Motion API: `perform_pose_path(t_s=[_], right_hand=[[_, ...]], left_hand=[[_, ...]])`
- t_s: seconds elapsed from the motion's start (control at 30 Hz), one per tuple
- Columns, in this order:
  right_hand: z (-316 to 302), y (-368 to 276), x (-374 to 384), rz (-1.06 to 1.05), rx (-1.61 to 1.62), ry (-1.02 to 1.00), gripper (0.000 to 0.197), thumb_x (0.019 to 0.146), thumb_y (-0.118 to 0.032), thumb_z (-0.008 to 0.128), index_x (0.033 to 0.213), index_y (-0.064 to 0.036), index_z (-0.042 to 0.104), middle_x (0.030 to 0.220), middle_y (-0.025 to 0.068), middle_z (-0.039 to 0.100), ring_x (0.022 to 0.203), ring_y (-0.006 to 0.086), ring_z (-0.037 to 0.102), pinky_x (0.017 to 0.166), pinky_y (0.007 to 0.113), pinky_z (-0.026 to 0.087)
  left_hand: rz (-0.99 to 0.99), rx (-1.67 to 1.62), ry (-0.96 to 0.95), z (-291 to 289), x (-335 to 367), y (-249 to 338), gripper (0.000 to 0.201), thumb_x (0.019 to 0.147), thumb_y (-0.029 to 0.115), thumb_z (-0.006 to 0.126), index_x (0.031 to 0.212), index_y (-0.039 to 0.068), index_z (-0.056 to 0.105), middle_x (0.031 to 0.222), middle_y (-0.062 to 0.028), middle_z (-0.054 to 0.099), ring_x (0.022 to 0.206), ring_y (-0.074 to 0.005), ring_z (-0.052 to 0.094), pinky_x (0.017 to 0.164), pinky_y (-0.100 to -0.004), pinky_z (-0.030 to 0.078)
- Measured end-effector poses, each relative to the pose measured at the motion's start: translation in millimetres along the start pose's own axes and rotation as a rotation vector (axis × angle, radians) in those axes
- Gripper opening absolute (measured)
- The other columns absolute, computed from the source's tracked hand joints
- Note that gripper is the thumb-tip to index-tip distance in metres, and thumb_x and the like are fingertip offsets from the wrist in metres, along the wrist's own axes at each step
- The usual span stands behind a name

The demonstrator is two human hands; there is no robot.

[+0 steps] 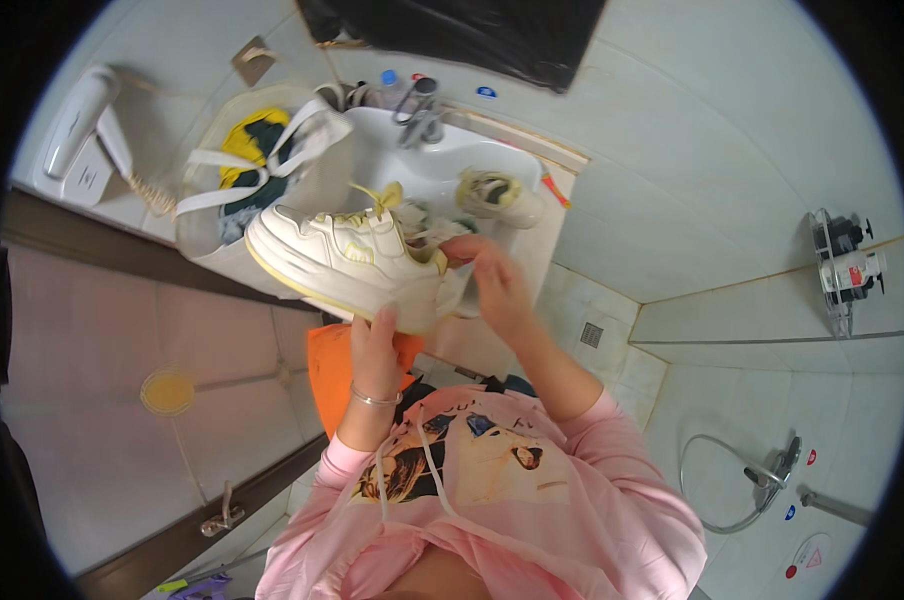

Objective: The person wipes a pair of white sneakers with an orange cloth in a bathroom, then places them on the sink. They open a purple backpack, remove a white tote bag, and continue wiping the shoes. Finally, they fold the orange cloth on a nearby table.

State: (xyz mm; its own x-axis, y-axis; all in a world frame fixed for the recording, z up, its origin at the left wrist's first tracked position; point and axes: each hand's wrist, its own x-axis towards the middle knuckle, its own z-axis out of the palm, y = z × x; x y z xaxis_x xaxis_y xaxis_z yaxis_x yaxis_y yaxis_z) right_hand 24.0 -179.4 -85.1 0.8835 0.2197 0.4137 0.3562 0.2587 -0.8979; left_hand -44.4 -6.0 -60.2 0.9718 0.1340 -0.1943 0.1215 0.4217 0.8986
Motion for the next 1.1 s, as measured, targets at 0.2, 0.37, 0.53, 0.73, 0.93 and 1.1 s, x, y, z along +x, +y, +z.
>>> perform_pose_path(t_s=[0.2, 0.37, 0.53, 0.73, 0.93, 1.1], right_hand=[[-68.7, 35.5, -31.1, 0.133, 0.163, 0.400, 0.032, 0.103, -0.024, 0.038, 0.117, -0.0010, 0.054, 0.115, 0.0059, 0.055, 0.105, 0.0124, 0.049, 0.092, 0.028, 0.039], [-102.5, 45.6, -29.6, 0.187, 0.411, 0.549, 0.021, 0.100, -0.019, 0.046, 0.110, -0.0042, 0.056, 0.109, 0.0035, 0.054, 0.095, 0.0091, 0.049, 0.086, 0.024, 0.040], [-112.2, 46.1, -51.0, 0.254, 0.415, 0.951, 0.028, 0.098, -0.025, 0.049, 0.116, -0.0033, 0.050, 0.106, 0.0060, 0.053, 0.101, 0.0134, 0.051, 0.087, 0.028, 0.042], [-191.3, 56.6, -61.4, 0.225, 0.340, 0.674, 0.030, 0.098, -0.030, 0.050, 0.101, -0.0010, 0.060, 0.100, 0.0040, 0.060, 0.094, 0.0100, 0.053, 0.083, 0.026, 0.042], [-216.1, 48.6, -78.9, 0.252, 0.374, 0.654, 0.036, 0.097, -0.032, 0.053, 0.091, 0.0011, 0.066, 0.087, 0.0026, 0.065, 0.078, 0.0072, 0.056, 0.072, 0.025, 0.044], [-233.8, 24.3, -79.5, 0.150, 0.407, 0.958, 0.037, 0.097, -0.032, 0.054, 0.090, 0.0026, 0.065, 0.087, 0.0059, 0.065, 0.076, 0.0092, 0.057, 0.067, 0.026, 0.046]], left_hand=[[0.004, 0.044, 0.065, 114.9, 16.1, -60.2, 0.036, 0.087, 0.011, 0.067, 0.113, -0.003, 0.046, 0.101, -0.0072, 0.061, 0.083, -0.0074, 0.056, 0.068, -0.0210, 0.047], [-0.044, 0.165, 0.076, 148.6, 32.0, -103.1, 0.041, 0.087, 0.016, 0.069, 0.112, -0.008, 0.047, 0.105, -0.0117, 0.062, 0.089, -0.0136, 0.059, 0.080, -0.0253, 0.047], [-0.005, 0.178, 0.083, 182.3, 35.6, -131.4, 0.038, 0.088, 0.021, 0.068, 0.107, -0.009, 0.055, 0.101, -0.0110, 0.064, 0.088, -0.0129, 0.059, 0.078, -0.0251, 0.047], [-0.089, 0.240, -0.045, 209.3, 39.5, -147.5, 0.037, 0.088, 0.023, 0.068, 0.104, -0.009, 0.057, 0.098, -0.0100, 0.064, 0.085, -0.0112, 0.058, 0.073, -0.0247, 0.047], [-0.095, 0.313, -0.057, 236.5, 38.7, -167.8, 0.042, 0.086, 0.026, 0.071, 0.102, -0.010, 0.055, 0.095, -0.0115, 0.063, 0.081, -0.0124, 0.058, 0.070, -0.0251, 0.048], [-0.107, 0.341, -0.129, 275.2, 36.8, -188.1, 0.043, 0.086, 0.026, 0.071, 0.100, -0.011, 0.055, 0.092, -0.0122, 0.063, 0.078, -0.0128, 0.058, 0.069, -0.0259, 0.048]])
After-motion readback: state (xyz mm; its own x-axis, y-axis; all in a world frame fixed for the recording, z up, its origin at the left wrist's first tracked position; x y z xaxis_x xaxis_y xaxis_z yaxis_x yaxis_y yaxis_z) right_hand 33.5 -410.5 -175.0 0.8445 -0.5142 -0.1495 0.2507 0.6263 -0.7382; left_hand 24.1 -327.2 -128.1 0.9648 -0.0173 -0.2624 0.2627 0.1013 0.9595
